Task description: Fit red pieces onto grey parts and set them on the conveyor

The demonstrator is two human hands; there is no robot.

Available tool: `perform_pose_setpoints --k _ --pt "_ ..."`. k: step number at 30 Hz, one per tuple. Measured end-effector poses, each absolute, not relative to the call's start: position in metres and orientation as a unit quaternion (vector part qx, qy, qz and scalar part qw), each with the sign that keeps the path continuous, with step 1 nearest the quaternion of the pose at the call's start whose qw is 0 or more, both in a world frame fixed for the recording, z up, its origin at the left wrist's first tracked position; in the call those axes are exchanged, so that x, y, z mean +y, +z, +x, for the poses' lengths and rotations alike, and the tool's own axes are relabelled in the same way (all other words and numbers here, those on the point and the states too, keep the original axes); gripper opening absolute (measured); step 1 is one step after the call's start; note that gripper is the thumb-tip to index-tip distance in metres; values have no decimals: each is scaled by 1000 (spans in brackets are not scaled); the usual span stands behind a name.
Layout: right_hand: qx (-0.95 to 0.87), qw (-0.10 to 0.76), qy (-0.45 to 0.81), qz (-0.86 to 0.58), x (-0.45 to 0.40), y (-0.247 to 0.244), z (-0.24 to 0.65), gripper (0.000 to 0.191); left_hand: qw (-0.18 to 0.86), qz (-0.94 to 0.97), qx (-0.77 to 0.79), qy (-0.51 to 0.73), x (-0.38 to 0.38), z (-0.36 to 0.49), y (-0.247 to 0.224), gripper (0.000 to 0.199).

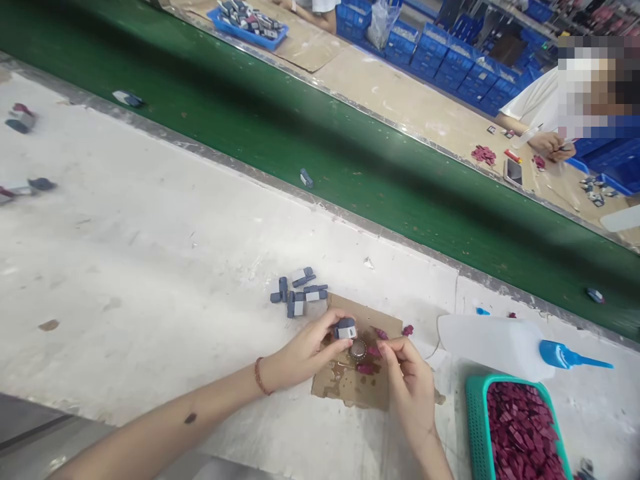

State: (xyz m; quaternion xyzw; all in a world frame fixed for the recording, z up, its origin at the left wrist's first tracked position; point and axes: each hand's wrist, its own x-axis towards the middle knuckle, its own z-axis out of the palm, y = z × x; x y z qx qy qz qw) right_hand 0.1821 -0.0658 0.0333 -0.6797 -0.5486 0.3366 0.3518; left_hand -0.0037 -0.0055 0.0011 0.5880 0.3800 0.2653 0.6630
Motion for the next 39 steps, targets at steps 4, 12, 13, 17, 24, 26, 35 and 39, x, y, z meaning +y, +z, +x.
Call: perform_pose_setpoints --k 4,12,13,17,24,26,35,39 --pt "-506 399 371 -669 -62 36 176 29 613 664 338 263 -5 -6 0 28" --pt "-517 399 404 -640 -52 42 164 29 589 705 286 274 -5 -6 -1 32" --pt "-521 397 403 -639 -51 42 163 29 590 705 284 273 -5 -6 0 32" --pt "-548 376 393 -636 -49 43 163 26 599 702 284 262 -4 -7 3 32" --pt "-558 356 405 -631 -49 40 161 24 595 706 296 244 -3 -7 3 33" --pt "-544 363 408 -637 -51 37 159 22 589 710 296 247 -3 -7 1 32" --pt "-490 402 440 -636 -66 41 156 27 519 755 336 219 -13 -5 3 32" --pt "-501 384 288 -720 -98 63 206 26 482 754 386 224 17 -5 21 32"
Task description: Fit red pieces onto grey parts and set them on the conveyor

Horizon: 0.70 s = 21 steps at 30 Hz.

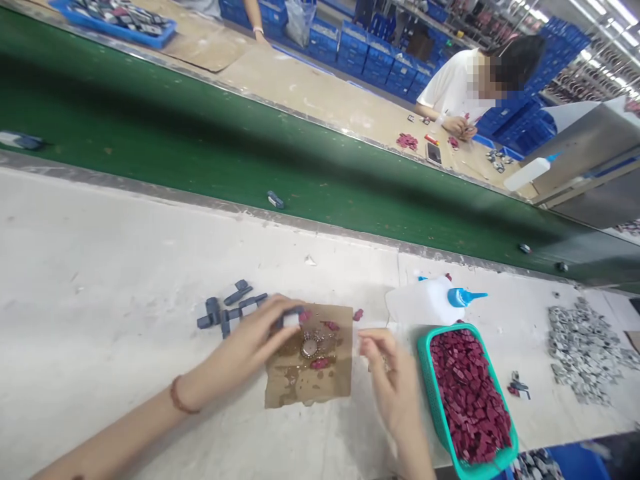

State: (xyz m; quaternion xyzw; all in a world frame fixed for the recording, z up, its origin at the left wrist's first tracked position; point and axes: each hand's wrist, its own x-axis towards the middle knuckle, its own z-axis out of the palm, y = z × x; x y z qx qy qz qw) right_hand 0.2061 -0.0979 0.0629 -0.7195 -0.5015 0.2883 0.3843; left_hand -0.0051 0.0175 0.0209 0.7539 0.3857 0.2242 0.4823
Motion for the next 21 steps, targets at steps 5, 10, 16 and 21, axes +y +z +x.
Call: perform_pose_setpoints --k 5,10,16,21 --pt "-488 222 -10 -844 -147 68 301 26 338 759 491 262 107 -12 26 43" --pt "-514 112 -86 -846 -161 48 345 28 254 748 556 258 187 -3 18 37" --pt "-533 104 -80 -836 -152 44 348 32 225 813 479 245 206 24 20 44" --pt "-431 250 1 -867 -151 53 346 43 258 849 406 219 207 58 13 33"
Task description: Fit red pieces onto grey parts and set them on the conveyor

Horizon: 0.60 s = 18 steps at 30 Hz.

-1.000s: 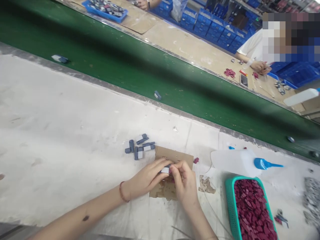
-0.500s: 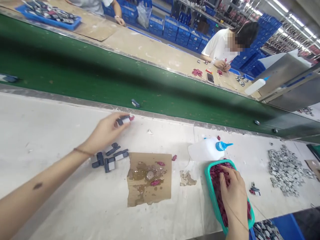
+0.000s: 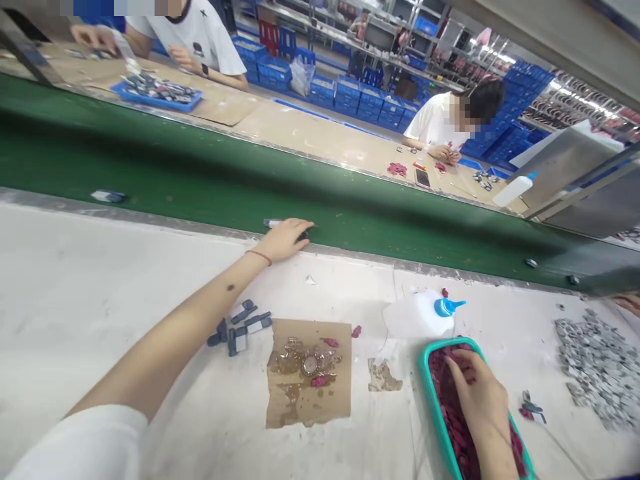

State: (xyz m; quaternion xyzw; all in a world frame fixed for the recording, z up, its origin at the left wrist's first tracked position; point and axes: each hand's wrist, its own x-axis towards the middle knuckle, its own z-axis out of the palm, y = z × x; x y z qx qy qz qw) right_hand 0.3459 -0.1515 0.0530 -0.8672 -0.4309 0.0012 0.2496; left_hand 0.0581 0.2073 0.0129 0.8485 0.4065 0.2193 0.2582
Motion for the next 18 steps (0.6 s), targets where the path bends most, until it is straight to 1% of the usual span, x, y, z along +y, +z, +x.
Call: perform_pose_setpoints --k 4,7,8,10,14,16,18 --pt "-342 362 55 -866 -160 64 330 45 292 823 423 240 211 76 10 17" --pt "-319 407 63 -853 -164 73 308 44 335 790 436 271 209 80 15 4" --pt "-321 417 66 -848 -164 75 299 42 353 776 439 285 206 80 17 3" --pt "-353 433 100 -823 -156 76 281 37 395 739 448 312 196 79 19 12" --pt "-431 448 255 -741 -123 65 244 31 511 656 452 323 152 65 20 39" --pt "-450 444 312 -709 -105 56 229 30 566 628 437 306 123 51 22 43" --pt "-485 427 335 -686 -90 48 218 28 633 580 420 294 95 36 25 43"
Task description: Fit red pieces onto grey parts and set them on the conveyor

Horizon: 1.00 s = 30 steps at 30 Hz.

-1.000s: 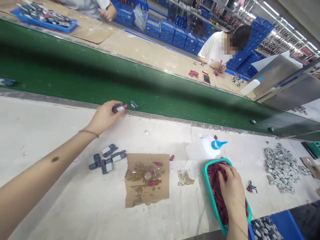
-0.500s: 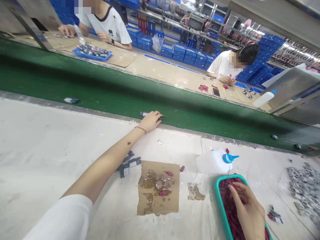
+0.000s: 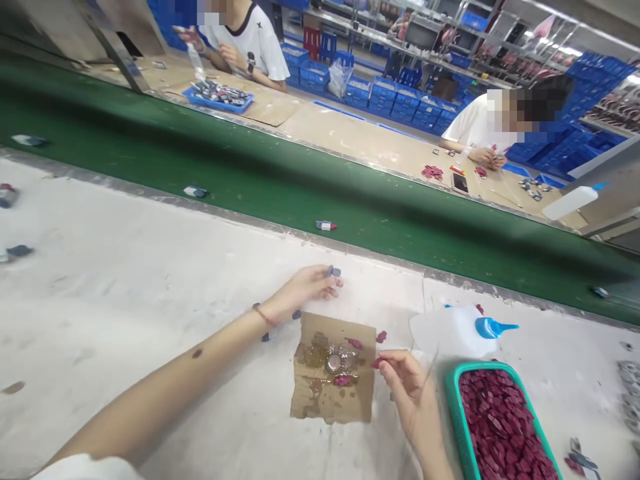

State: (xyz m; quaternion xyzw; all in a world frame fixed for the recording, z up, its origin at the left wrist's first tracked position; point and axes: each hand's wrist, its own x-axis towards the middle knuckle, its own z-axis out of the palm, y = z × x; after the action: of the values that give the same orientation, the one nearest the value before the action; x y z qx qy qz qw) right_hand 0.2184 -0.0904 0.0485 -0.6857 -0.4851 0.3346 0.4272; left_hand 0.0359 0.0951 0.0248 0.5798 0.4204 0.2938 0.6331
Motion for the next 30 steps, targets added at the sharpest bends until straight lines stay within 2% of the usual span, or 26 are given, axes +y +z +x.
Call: perform_pose_setpoints --k 3,6,9,12,16,21,27,30 --pt "-574 376 314 -656 -75 41 207 24 714 476 417 300 61 15 30 44" --pt "-678 320 271 -604 -66 36 199 24 735 426 430 307 39 2 31 41" --pt "-762 270 216 -548 -60 30 191 29 762 389 420 302 28 -2 26 47" --pt "-797 237 172 -529 -58 23 187 33 790 359 398 298 22 -2 19 54" --pt "-786 224 189 -545 -59 22 186 30 810 343 372 296 18 -1 11 45" --pt "-725 269 269 -575 -62 26 190 28 822 335 348 303 15 -2 7 45" --pt "-474 450 410 -636 -63 22 189 28 836 342 315 292 9 -1 6 46" --pt "-401 506 441 -623 -59 22 181 33 829 349 317 300 7 0 2 44"
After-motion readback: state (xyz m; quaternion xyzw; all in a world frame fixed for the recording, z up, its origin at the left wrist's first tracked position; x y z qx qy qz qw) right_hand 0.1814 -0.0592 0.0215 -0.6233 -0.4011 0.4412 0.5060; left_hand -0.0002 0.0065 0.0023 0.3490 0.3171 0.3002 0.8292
